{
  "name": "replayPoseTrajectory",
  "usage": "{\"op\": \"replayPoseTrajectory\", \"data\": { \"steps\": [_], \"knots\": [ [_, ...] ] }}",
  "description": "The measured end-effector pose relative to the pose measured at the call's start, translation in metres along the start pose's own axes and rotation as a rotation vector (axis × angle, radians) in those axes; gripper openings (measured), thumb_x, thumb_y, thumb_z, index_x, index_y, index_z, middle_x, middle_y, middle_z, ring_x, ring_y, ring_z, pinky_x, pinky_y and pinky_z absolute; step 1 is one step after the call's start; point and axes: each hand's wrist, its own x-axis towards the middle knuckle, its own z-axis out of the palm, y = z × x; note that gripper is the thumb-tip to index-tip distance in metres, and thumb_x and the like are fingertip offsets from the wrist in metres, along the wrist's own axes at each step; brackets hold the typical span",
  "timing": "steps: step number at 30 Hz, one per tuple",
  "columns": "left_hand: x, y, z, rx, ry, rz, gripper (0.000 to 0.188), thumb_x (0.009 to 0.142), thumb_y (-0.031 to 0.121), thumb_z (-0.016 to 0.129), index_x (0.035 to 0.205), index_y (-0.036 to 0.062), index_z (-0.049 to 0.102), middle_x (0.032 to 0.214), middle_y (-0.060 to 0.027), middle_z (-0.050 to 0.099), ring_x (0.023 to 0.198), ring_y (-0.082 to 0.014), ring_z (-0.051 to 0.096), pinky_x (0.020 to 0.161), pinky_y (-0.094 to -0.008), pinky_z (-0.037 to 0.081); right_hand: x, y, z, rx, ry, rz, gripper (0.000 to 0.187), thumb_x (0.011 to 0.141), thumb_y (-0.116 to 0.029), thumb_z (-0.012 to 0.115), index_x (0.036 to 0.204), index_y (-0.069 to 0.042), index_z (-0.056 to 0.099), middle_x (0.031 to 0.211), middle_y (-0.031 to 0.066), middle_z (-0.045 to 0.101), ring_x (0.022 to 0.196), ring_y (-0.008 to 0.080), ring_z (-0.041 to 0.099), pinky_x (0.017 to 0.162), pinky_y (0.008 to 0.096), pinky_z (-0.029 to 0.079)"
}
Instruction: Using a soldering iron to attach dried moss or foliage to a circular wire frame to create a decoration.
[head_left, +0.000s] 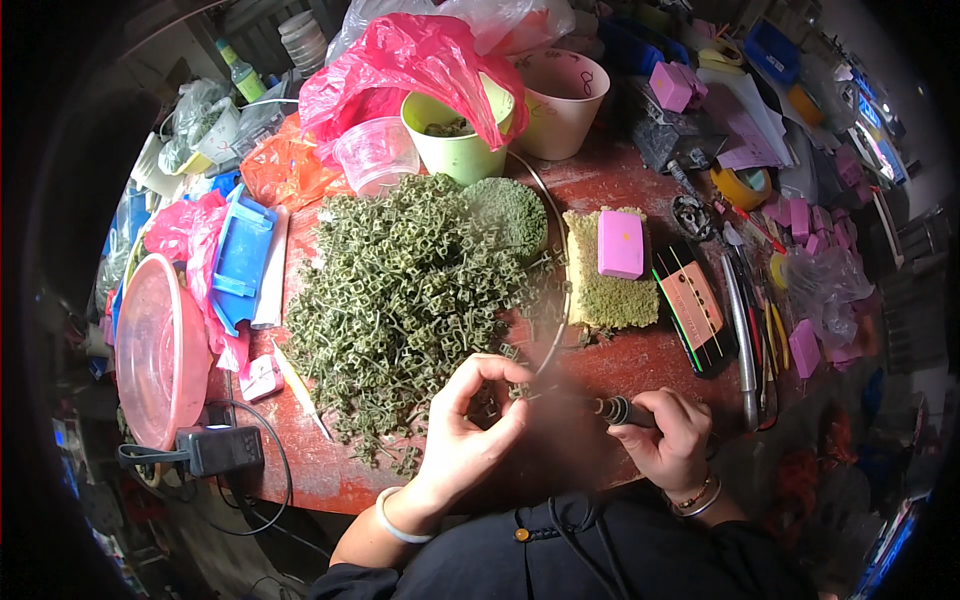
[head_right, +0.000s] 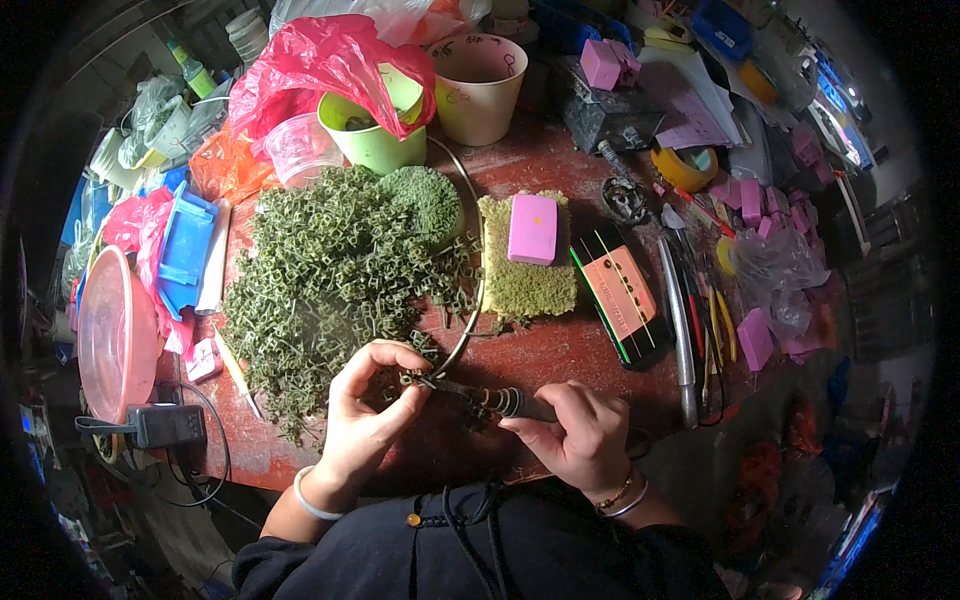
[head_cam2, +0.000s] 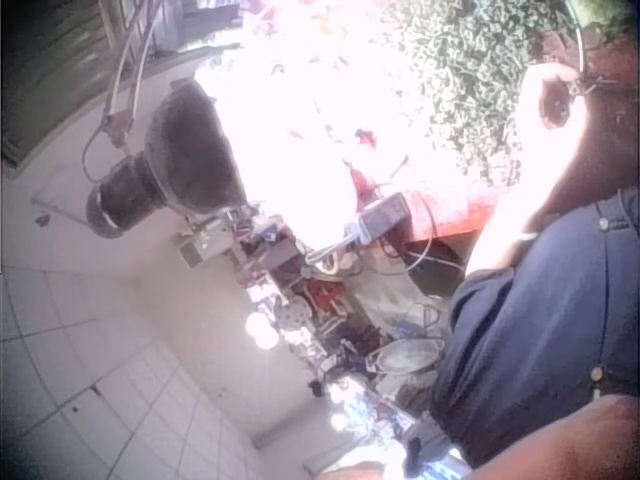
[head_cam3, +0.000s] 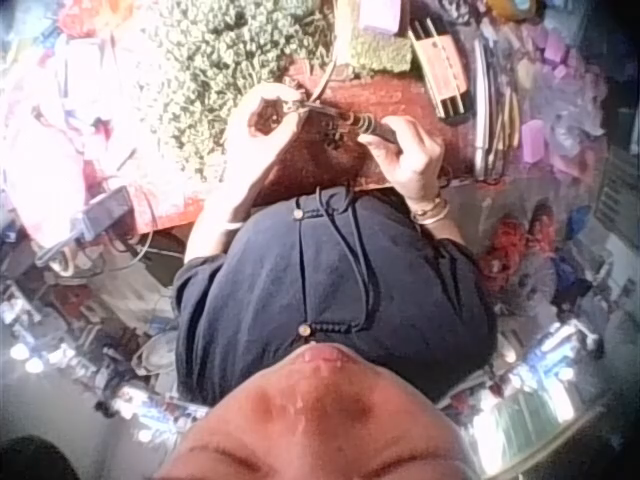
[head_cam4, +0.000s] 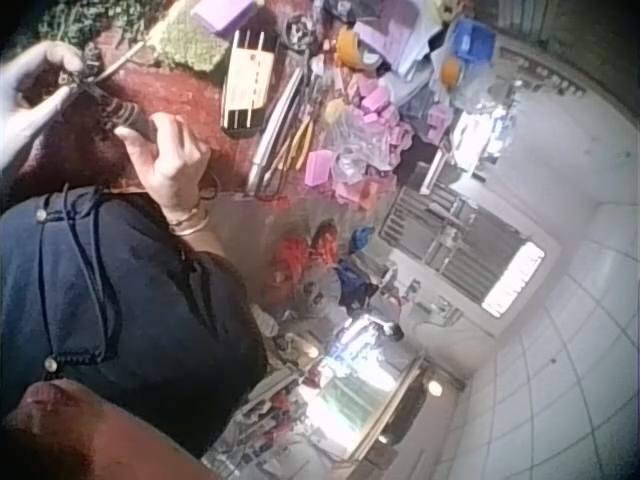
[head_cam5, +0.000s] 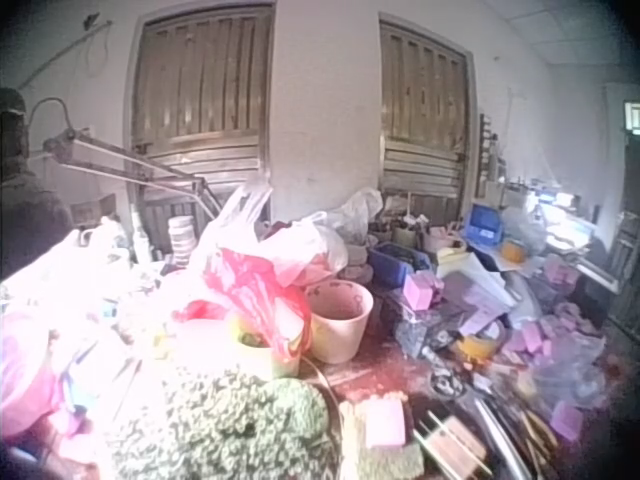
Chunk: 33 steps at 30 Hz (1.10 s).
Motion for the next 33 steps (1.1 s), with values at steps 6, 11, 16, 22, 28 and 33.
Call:
{"op": "replayPoseTrajectory", "data": {
  "steps": [6,11,16,22,28,33],
  "knots": [
    [0.0001,0.0020,0.0008,0.059,0.016,0.043,0.021,0.082,-0.007,0.064,0.102,0.0001,0.061,0.105,-0.0052,0.059,0.098,-0.0115,0.057,0.086,-0.0244,0.045,-0.0004,-0.0006,0.0001,-0.017,-0.041,-0.006,0.037,0.082,-0.038,0.077,0.081,-0.007,0.059,0.061,0.0036,0.054,0.050,0.0218,0.057,0.044,0.0344,0.041],
    [0.0007,0.0034,0.0003,0.118,0.011,0.053,0.021,0.082,-0.005,0.065,0.101,0.0000,0.062,0.103,-0.0044,0.059,0.096,-0.0110,0.056,0.084,-0.0234,0.044,-0.0011,-0.0014,0.0011,-0.056,-0.042,-0.007,0.037,0.082,-0.040,0.077,0.081,-0.008,0.058,0.061,0.0028,0.054,0.050,0.0217,0.057,0.043,0.0342,0.041],
    [0.0007,0.0028,0.0008,0.095,0.019,0.043,0.020,0.082,-0.006,0.065,0.101,0.0002,0.062,0.103,-0.0035,0.059,0.093,-0.0090,0.055,0.081,-0.0220,0.044,-0.0016,-0.0012,0.0007,-0.086,-0.061,-0.007,0.038,0.082,-0.041,0.076,0.081,-0.008,0.058,0.061,0.0023,0.054,0.050,0.0218,0.057,0.044,0.0342,0.041],
    [0.0010,0.0015,0.0011,0.101,0.025,0.065,0.020,0.082,-0.007,0.066,0.100,0.0003,0.062,0.101,-0.0024,0.059,0.085,-0.0067,0.053,0.075,-0.0207,0.043,-0.0018,-0.0006,0.0011,-0.094,-0.063,0.001,0.037,0.081,-0.039,0.077,0.082,-0.007,0.058,0.062,0.0028,0.054,0.050,0.0222,0.057,0.044,0.0348,0.041],
    [0.0017,0.0015,0.0015,0.094,0.027,0.079,0.021,0.081,-0.008,0.066,0.100,0.0005,0.062,0.101,-0.0023,0.059,0.084,-0.0068,0.052,0.074,-0.0207,0.042,-0.0016,-0.0008,0.0002,-0.067,-0.056,0.008,0.037,0.081,-0.038,0.078,0.082,-0.006,0.058,0.062,0.0041,0.054,0.051,0.0225,0.058,0.044,0.0350,0.042],
    [0.0013,-0.0001,0.0015,0.098,0.029,0.073,0.021,0.081,-0.008,0.066,0.100,0.0006,0.062,0.101,-0.0026,0.059,0.085,-0.0074,0.052,0.075,-0.0212,0.042,-0.0016,-0.0005,0.0001,-0.067,-0.057,0.005,0.037,0.082,-0.038,0.077,0.081,-0.007,0.058,0.062,0.0040,0.054,0.051,0.0227,0.058,0.044,0.0348,0.042]
  ]
}}
